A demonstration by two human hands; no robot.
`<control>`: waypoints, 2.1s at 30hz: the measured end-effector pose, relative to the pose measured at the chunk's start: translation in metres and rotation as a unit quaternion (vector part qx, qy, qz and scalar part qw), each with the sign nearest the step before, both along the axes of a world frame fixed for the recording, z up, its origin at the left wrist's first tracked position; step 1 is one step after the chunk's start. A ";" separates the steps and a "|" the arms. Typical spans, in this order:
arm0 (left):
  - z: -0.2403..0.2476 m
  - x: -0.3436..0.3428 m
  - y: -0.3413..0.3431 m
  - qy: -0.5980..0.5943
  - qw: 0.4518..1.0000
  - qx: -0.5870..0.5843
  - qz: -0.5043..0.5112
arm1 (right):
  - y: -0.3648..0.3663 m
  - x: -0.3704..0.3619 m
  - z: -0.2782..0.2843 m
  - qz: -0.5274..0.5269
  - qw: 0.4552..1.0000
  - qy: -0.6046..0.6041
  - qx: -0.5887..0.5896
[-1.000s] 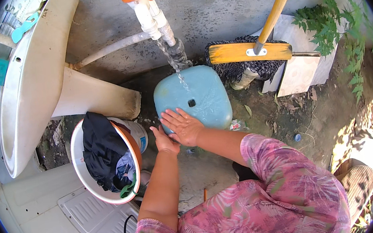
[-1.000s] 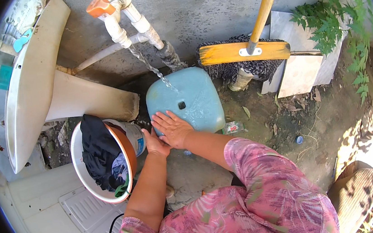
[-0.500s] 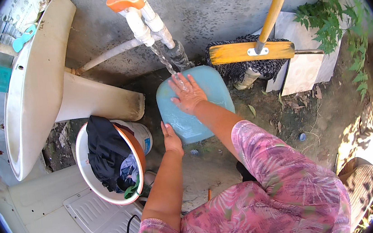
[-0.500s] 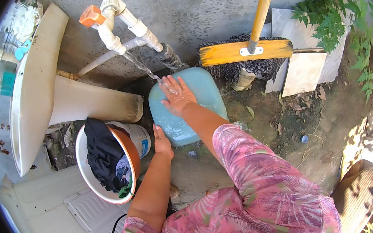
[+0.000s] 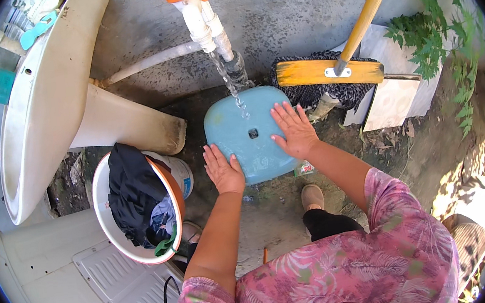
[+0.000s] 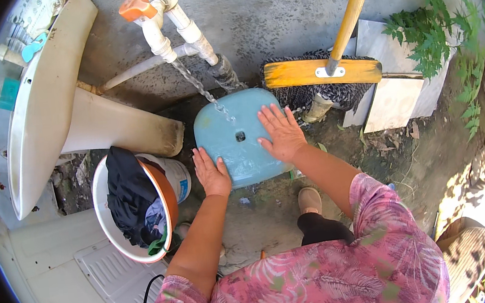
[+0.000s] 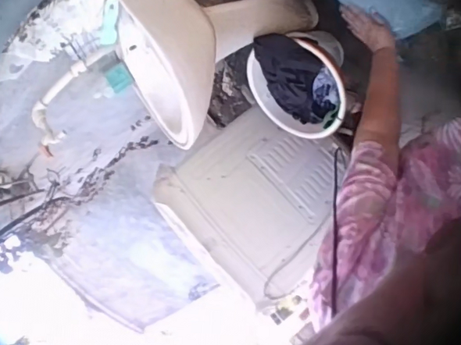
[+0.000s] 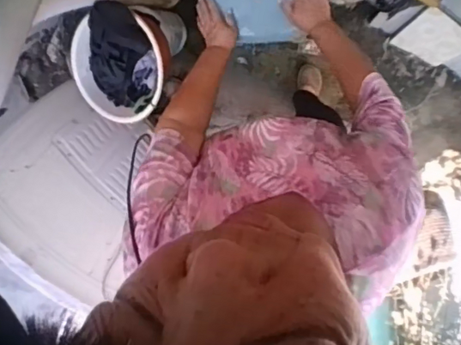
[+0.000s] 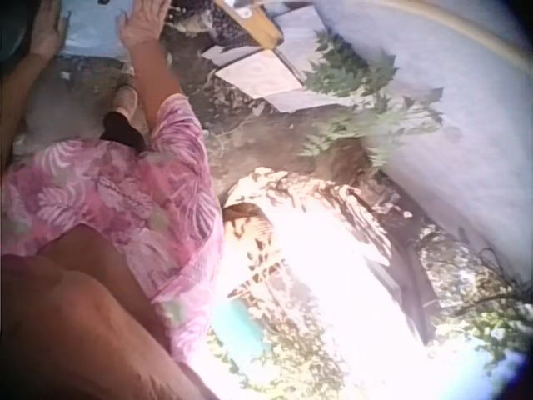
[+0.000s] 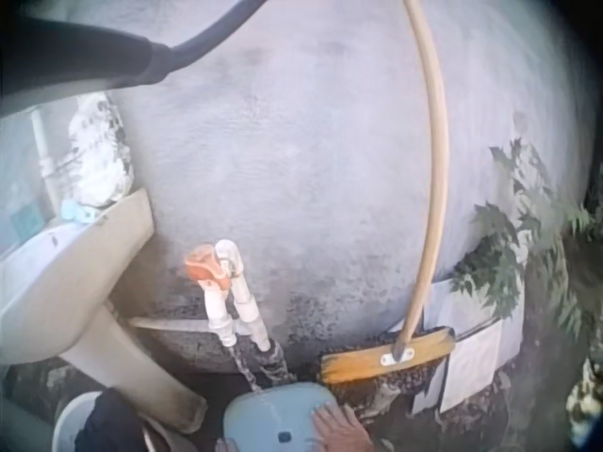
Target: The person washes clothes by hand in a basin, rinsing them with water from a faucet, and transferring them to a bucket.
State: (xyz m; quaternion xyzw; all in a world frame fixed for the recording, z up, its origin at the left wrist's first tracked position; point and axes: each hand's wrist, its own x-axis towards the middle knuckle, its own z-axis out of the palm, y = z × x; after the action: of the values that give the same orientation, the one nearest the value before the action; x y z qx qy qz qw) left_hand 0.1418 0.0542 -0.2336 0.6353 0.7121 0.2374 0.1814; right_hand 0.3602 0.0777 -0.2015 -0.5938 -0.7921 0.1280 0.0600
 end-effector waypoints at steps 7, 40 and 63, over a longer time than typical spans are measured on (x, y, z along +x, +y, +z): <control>0.020 0.010 0.003 0.192 0.955 0.005 -0.225 | 0.069 -0.085 -0.017 -0.111 0.993 0.025 0.042; 0.020 -0.027 -0.046 -0.072 0.991 -0.099 -0.056 | 0.058 -0.063 0.222 0.045 0.850 0.429 0.302; 0.034 -0.058 -0.049 -0.476 0.782 -0.383 0.123 | -0.090 0.020 0.005 -0.331 0.747 0.493 -0.299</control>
State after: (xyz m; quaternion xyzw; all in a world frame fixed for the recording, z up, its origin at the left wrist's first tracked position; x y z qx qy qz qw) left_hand 0.0841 0.0056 -0.1994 0.2264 0.6398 0.2380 0.6948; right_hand 0.3798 -0.0122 -0.1968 -0.6610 -0.3274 0.6049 0.3000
